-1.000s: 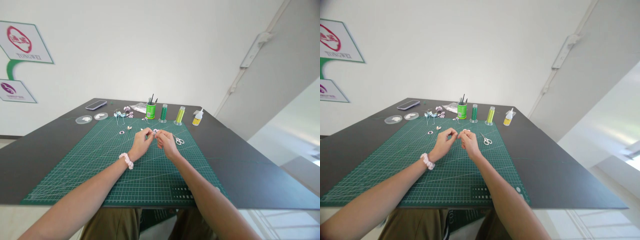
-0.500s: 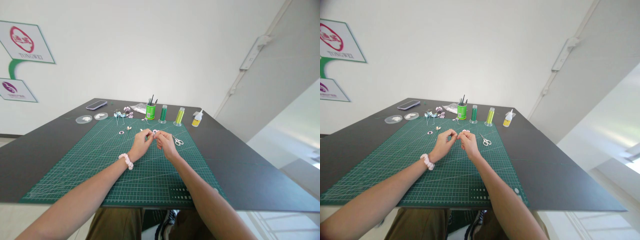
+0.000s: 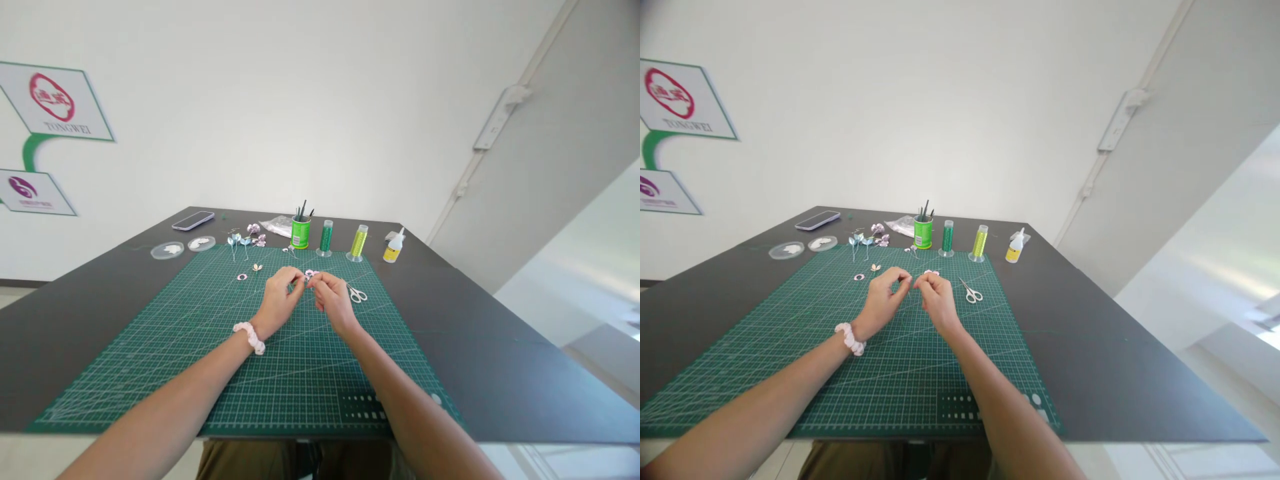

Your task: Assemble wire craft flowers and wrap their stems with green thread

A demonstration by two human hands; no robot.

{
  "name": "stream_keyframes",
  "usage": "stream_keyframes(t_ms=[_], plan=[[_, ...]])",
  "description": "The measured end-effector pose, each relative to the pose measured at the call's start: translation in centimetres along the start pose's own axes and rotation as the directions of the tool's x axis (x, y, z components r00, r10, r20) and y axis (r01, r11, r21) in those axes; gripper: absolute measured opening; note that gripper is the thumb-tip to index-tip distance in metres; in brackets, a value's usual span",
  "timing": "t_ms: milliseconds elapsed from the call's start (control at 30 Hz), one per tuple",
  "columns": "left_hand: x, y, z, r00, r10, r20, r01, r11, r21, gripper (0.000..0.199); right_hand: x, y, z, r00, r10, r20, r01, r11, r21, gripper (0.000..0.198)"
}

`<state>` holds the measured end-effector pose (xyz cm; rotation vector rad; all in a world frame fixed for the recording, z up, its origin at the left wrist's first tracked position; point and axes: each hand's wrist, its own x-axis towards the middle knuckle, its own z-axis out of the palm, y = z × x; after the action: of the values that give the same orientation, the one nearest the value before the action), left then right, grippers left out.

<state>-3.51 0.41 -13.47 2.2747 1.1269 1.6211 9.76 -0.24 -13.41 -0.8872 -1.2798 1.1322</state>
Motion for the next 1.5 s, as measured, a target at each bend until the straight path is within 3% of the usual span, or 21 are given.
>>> stream_keyframes(t_ms=[233,500,800,1167,1267,1333,1400,1500], plan=[[4.0,2.5,-1.9,0.995,0.077,-0.066,-0.076,0.997,0.016,0.018,1.3,-5.4,0.6,0.997,-0.064,0.036,0.067,0.993,-0.095,0.015],[8.7,4.1,-3.3,0.981,0.151,-0.122,-0.143,0.987,0.074,0.018,4.0,-10.2,1.0,0.990,-0.143,0.001,0.143,0.987,0.073,0.011],[12.0,3.7,-2.7,0.960,0.239,-0.142,-0.229,0.970,0.082,0.017,6.6,-12.1,0.4,0.994,-0.112,-0.018,0.113,0.989,0.095,0.016],[11.6,3.6,-2.5,0.913,0.392,-0.115,-0.363,0.908,0.208,0.020,7.0,-11.3,0.1,0.987,-0.157,-0.033,0.160,0.984,0.083,0.024],[11.5,3.8,-2.7,0.937,0.331,-0.110,-0.316,0.939,0.134,0.019,6.9,-11.3,-0.1,0.982,-0.189,-0.019,0.190,0.978,0.089,0.022],[11.5,4.0,-2.8,0.975,0.211,-0.071,-0.212,0.977,0.003,0.016,6.8,-11.3,-0.3,0.976,-0.218,-0.008,0.218,0.973,0.078,0.020],[11.7,4.1,-2.9,0.997,0.078,0.018,-0.073,0.981,-0.181,0.015,6.8,-11.4,-0.6,0.970,-0.242,0.001,0.241,0.968,0.071,0.019],[11.8,3.9,-3.0,0.982,-0.031,0.187,0.107,0.904,-0.413,0.021,6.9,-11.3,-0.8,0.967,-0.255,0.029,0.253,0.966,0.056,0.020]])
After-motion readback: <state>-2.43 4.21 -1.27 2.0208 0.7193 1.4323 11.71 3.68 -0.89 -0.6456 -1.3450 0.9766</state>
